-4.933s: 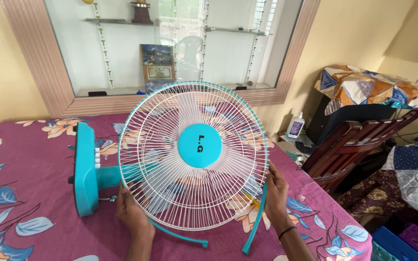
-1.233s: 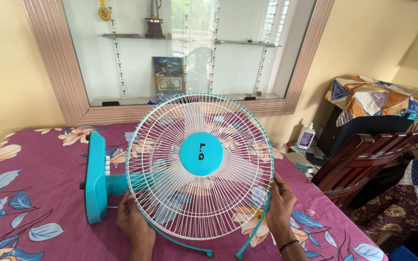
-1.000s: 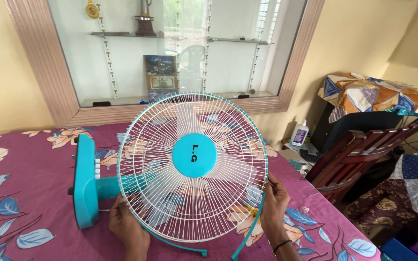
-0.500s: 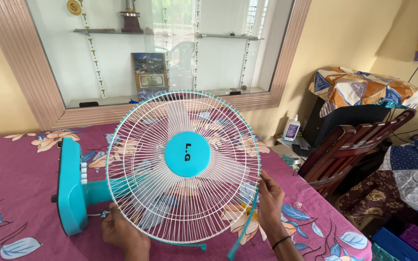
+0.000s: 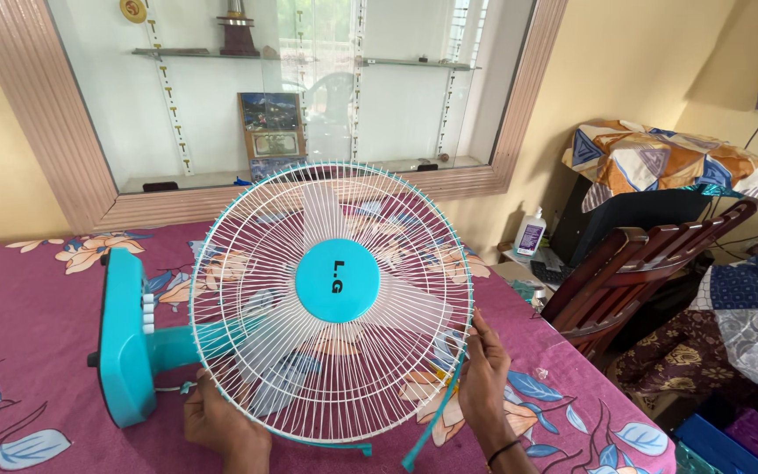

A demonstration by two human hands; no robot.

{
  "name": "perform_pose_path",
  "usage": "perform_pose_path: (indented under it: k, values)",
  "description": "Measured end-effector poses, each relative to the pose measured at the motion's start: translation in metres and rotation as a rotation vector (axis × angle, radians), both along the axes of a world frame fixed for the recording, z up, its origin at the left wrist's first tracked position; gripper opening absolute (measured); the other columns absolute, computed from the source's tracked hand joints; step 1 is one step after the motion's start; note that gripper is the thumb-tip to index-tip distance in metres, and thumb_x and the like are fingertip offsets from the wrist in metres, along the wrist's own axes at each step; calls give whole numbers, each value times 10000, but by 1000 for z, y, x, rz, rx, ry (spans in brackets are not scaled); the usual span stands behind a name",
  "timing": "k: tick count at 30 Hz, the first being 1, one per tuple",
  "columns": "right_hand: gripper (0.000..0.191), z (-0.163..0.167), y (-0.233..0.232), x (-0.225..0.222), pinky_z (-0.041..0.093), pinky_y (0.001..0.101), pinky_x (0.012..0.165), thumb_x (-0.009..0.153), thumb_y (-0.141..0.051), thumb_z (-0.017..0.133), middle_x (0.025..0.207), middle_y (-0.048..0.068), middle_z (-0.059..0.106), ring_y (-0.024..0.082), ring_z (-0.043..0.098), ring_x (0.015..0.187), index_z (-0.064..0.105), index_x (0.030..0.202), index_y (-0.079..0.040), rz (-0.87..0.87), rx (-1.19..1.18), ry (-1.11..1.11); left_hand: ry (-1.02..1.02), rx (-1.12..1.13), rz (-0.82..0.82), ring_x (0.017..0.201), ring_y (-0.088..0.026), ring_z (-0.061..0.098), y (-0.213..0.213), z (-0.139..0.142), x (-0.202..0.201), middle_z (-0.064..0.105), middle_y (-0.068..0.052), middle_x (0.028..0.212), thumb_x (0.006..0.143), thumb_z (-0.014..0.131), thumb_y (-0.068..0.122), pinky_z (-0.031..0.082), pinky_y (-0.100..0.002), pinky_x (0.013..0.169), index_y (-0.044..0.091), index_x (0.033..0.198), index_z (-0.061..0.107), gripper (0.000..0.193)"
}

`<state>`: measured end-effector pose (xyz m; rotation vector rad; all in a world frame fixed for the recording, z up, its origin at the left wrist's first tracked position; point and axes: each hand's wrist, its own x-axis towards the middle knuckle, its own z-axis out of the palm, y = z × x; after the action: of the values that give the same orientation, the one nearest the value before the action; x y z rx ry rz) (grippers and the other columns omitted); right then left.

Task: The person reassembles a teal LG table fan on a floral tablecloth. They attach the front grille, then secure a teal plastic ring around the fan head using a yellow screwdriver to tighten a screw at the bottom.

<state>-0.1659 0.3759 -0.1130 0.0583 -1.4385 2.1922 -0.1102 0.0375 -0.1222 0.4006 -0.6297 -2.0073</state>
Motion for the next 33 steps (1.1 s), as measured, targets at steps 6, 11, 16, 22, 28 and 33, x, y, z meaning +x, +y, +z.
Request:
perform_pose_path:
  k: [6, 11, 16, 22, 28, 33]
  values:
    - [333, 0, -3, 3, 500, 208, 749, 1063, -50, 502, 1105, 57, 668, 67, 583, 881, 614, 1365, 33, -46, 129, 71, 16, 38, 5, 720, -184, 727, 8, 12, -1, 745, -113, 873, 986, 638, 52, 615, -292, 630, -14, 868, 704, 151]
    - [428, 22, -31, 13, 460, 322, 1063, 1061, -88, 428, 1440, 112, 592, 171, 563, 1244, 505, 1475, -14, 7, 112, 104, 53, 85, -34, 731, -186, 734, 2, 17, -8, 732, -113, 898, 971, 620, 41, 629, -298, 633, -18, 877, 684, 128]
    - [515, 51, -71, 31, 322, 384, 1217, 1081, -245, 349, 1618, 118, 417, 232, 410, 1472, 377, 1564, -67, 7, 41, 89, 50, 128, 7, 737, -203, 740, -8, 15, -25, 718, -129, 917, 985, 625, 65, 646, -318, 628, -14, 931, 594, 100]
    - [754, 69, -102, 25, 201, 548, 1266, 1044, -640, 260, 1664, 169, 347, 352, 292, 1560, 392, 1568, -114, -208, 67, 22, 66, 231, 71, 739, -174, 687, -21, 12, -34, 646, -92, 890, 1053, 575, 168, 625, -319, 652, 7, 940, 563, 198]
    - [926, 58, -112, 21, 170, 651, 1196, 891, -798, 165, 1699, 143, 160, 371, 140, 1558, 270, 1613, -227, -213, 91, -135, -93, 159, 51, 877, -219, 649, -1, 1, -32, 625, -81, 954, 1068, 472, 298, 563, -365, 803, 16, 1041, 546, 292]
    - [871, 62, -118, 25, 199, 638, 1200, 896, -776, 162, 1711, 117, 156, 364, 162, 1564, 291, 1592, -269, -233, 69, -163, -306, -236, 237, 1279, -317, 501, 40, -4, -24, 485, -225, 1347, 1103, 343, 348, 393, -467, 1110, -53, 1373, 454, 496]
